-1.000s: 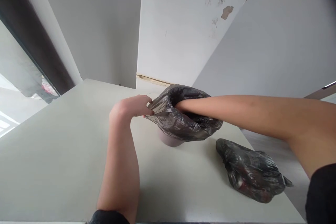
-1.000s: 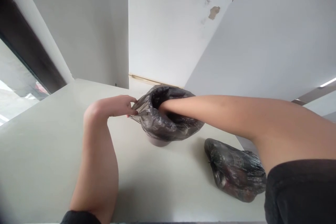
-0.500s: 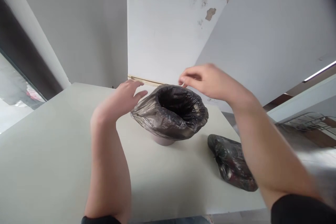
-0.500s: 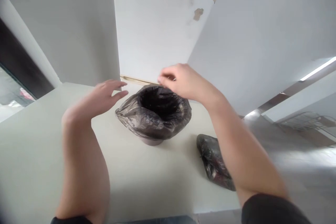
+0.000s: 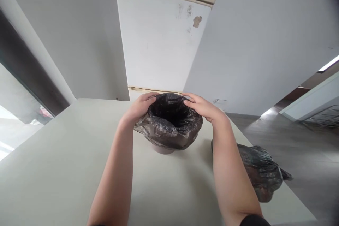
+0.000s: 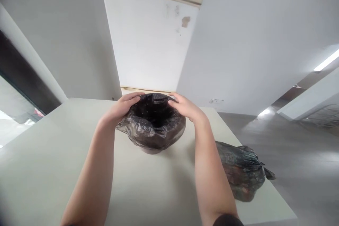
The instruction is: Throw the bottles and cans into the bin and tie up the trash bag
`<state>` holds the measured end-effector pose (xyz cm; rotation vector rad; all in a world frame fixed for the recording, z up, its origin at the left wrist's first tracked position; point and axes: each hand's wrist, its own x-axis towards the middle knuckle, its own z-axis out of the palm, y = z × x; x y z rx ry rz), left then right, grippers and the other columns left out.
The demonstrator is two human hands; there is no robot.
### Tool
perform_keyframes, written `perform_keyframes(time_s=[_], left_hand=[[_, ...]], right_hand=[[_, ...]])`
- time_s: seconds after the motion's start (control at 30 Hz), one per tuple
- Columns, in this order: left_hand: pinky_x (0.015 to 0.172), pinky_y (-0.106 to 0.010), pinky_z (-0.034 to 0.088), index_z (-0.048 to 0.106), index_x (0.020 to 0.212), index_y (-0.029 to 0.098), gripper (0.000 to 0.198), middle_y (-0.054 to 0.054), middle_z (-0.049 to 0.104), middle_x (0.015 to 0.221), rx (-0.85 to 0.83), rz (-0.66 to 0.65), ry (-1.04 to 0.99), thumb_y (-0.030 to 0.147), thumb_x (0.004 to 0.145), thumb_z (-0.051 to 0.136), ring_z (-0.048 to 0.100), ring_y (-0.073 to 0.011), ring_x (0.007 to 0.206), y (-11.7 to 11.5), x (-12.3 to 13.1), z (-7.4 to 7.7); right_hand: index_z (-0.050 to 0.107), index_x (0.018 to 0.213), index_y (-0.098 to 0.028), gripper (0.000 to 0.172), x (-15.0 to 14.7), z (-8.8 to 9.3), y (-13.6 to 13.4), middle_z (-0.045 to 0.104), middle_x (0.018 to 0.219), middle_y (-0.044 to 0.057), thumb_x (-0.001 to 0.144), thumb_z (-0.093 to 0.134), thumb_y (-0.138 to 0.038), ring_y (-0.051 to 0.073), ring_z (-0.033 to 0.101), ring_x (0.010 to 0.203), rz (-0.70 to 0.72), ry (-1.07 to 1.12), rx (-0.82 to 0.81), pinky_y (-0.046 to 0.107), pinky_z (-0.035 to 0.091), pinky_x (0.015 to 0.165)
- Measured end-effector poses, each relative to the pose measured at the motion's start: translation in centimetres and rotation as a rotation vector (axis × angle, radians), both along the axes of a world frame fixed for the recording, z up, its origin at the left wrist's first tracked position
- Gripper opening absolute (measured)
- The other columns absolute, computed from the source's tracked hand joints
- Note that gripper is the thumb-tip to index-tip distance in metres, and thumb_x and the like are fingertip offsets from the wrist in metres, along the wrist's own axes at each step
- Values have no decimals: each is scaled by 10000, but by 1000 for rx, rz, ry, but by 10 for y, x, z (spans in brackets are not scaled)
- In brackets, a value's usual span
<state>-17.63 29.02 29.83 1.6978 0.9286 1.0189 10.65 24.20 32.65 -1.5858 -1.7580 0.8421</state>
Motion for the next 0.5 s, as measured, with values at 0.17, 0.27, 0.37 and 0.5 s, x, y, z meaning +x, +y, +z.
perform_keyframes(time_s=[0.17, 0.27, 0.37, 0.5], left_hand=[[1115, -417, 525, 795, 1228, 261, 412, -31, 764, 1318, -61, -11, 48, 529, 966, 624, 682, -311, 1258, -7, -7, 7], [1184, -423, 465, 770, 1273, 251, 454, -31, 714, 1417, -11, 96, 108, 555, 986, 594, 626, -311, 1349, -12, -6, 14], [1233, -439, 408, 740, 1323, 252, 482, -37, 673, 1478, 24, 170, 203, 565, 988, 590, 583, -310, 1400, -17, -6, 21], [1179, -448, 462, 706, 1382, 293, 540, -32, 670, 1480, 25, 110, 319, 636, 994, 550, 610, -318, 1363, -24, -7, 25]], right_hand=[[663, 1426, -308, 498, 8, -11, -3, 629, 1537, 51, 985, 646, -538, 317, 600, 1398, -8, 105, -63, 511, 456, 1208], [587, 1500, -307, 562, 3, -8, -13, 547, 1617, 58, 993, 640, -543, 297, 523, 1481, -100, 59, 112, 492, 418, 1241], [619, 1464, -309, 500, -5, 3, -29, 597, 1566, 63, 1022, 584, -542, 303, 576, 1424, -119, -101, 173, 496, 463, 1194], [628, 1463, -342, 499, -10, 22, -57, 668, 1471, 65, 1029, 541, -572, 353, 665, 1288, -152, -378, 140, 541, 549, 1060]])
